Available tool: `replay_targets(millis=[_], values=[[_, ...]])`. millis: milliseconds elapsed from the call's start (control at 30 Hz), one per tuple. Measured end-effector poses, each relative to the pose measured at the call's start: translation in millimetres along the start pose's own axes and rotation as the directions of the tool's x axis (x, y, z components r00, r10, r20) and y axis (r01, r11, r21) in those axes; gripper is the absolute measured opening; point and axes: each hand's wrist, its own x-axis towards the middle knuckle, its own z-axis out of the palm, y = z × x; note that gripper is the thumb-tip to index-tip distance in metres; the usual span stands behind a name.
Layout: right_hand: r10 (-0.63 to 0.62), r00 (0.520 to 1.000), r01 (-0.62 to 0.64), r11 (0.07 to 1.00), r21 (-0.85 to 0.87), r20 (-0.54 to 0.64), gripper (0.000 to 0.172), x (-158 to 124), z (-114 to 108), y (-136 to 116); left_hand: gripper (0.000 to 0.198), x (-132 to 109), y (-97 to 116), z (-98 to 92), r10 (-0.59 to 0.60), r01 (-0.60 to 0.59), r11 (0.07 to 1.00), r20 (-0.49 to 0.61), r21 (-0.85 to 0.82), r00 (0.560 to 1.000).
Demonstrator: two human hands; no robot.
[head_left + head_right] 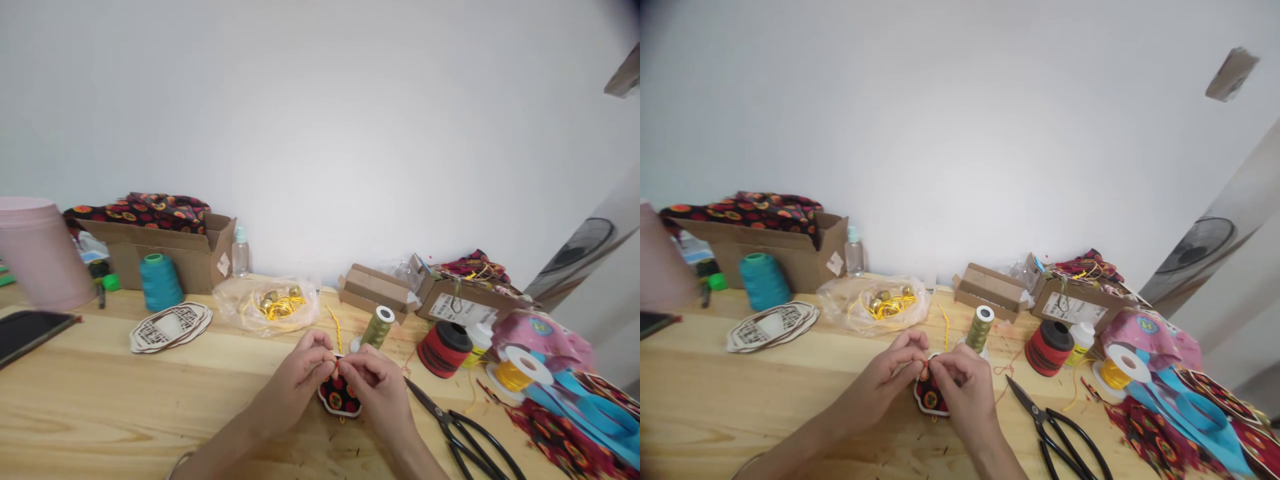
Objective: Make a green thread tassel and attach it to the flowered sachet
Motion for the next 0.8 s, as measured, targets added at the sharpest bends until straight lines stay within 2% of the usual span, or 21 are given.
replay_targets(millis=[200, 300, 400, 533, 667, 800], values=[[0.128, 0.991, -0.132, 0.960, 0.249, 0.030, 0.018, 4, -2, 0, 0.024, -2, 0, 0.8, -0.022, 0.021, 1.000, 0.023, 0.009, 1.000], [0.163, 0.984, -0.178, 0.934, 0.311, 0.074, 0.020, 3, -2, -1, 0.024, -2, -4, 1.4, -0.039, 0.039, 0.999, 0.014, -0.010, 0.999], [0.109, 0.986, -0.142, 0.941, 0.308, 0.123, 0.020, 1, -2, -3, 0.025, -1, -8, 2.5, -0.111, 0.111, 0.993, -0.004, -0.042, 0.994], [0.000, 0.984, -0.034, 0.982, 0.187, 0.177, 0.018, -4, -1, -2, 0.030, 1, -15, 4.9, -0.255, 0.256, 0.949, 0.027, -0.184, 0.966], [0.100, 0.971, -0.148, 0.964, 0.219, 0.217, 0.015, -7, 5, 5, 0.033, 1, -16, 6.1, -0.292, 0.290, 0.913, 0.037, -0.287, 0.956], [0.171, 0.971, -0.204, 0.958, 0.202, 0.170, 0.024, -5, 11, 6, 0.033, 0, -15, 6.1, -0.292, 0.293, 0.920, 0.047, -0.261, 0.955]])
